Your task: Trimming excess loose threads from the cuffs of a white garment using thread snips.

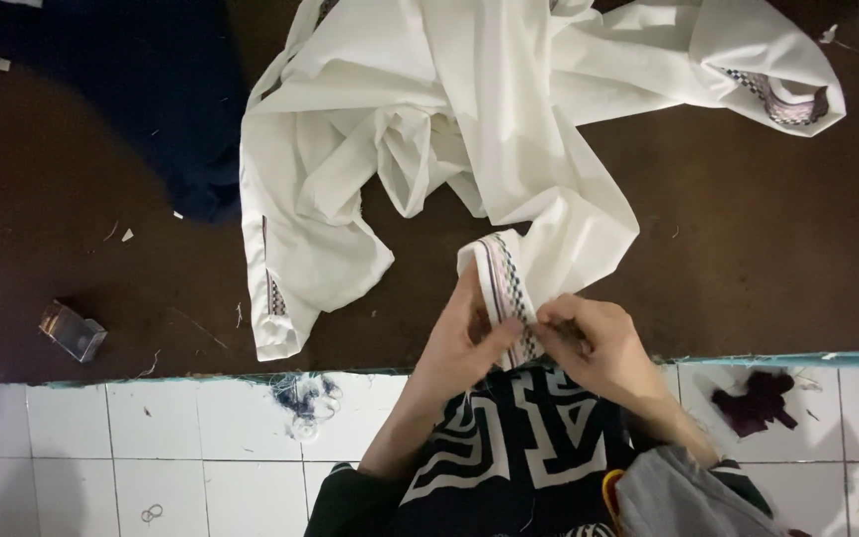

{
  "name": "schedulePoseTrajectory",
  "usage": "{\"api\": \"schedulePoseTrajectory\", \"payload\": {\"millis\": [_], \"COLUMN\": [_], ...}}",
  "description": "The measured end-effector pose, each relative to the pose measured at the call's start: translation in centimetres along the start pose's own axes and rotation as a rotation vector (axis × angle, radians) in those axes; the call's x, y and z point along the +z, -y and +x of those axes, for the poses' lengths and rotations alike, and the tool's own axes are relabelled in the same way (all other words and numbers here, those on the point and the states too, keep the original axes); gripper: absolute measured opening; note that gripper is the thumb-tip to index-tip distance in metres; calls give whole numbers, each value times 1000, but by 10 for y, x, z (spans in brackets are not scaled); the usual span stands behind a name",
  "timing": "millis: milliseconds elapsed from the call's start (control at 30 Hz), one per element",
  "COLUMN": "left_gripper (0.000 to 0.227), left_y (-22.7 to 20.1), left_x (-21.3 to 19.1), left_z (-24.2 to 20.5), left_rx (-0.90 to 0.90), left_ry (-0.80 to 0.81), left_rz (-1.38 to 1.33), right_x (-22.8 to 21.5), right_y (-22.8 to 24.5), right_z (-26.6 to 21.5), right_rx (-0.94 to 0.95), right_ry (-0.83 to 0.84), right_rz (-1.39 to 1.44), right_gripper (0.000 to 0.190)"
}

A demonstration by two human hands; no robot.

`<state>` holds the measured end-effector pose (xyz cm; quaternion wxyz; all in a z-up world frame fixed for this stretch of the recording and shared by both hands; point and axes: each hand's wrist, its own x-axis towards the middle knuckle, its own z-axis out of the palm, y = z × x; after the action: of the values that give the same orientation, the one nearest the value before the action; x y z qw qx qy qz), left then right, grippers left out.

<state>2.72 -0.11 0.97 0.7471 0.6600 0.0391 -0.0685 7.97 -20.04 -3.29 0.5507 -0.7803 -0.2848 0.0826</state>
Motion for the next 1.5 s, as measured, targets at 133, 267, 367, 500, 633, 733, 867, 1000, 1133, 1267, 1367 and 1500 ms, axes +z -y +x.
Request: {"api": "schedulePoseTrajectory", "payload": {"millis": [133, 267, 367, 500, 633, 733, 867, 1000, 1133, 1267, 1367, 1500], "left_gripper": [83, 64, 26, 28, 45, 53, 54, 55, 46, 17, 21, 19], "left_y": [30, 44, 11, 0, 4, -7, -27, -57, 5, 33, 41, 40], "left_x": [-20, -24, -14, -4, 1, 5, 14, 13, 4, 1, 3, 5], "left_z": [15, 11, 2, -2, -8, -10, -8, -1, -2, 8, 0, -9], "left_rx": [-88, -101, 93, 94, 8, -11, -50, -197, -96, 163, 30, 19], "left_ry": [-105, -144, -117, -64, -5, 36, 134, 138, 106, -69, -177, -217], "left_rz": [-254, -56, 124, 153, 157, 187, 184, 17, -118, -65, -77, 3], "right_x": [-5, -19, -20, -15, -10, -12, -11, -1, 2, 4, -1, -13], "right_y": [12, 30, 21, 23, 5, 13, 30, 25, 18, 19, 25, 39], "right_z": [8, 17, 11, 5, -3, 2, 13, 10, 6, 10, 12, 11], "right_rx": [-286, -340, -161, -15, 102, 131, 140, 118, 76, -93, -153, -93], "right_ry": [226, 367, 318, 123, -58, -64, 4, -32, -43, -11, 33, 47], "right_rz": [-110, -204, -187, -72, 26, 7, -51, -77, -67, -168, -244, -152], "right_gripper": [31, 30, 20, 19, 25, 25, 27, 19, 18, 17, 16, 13]}}
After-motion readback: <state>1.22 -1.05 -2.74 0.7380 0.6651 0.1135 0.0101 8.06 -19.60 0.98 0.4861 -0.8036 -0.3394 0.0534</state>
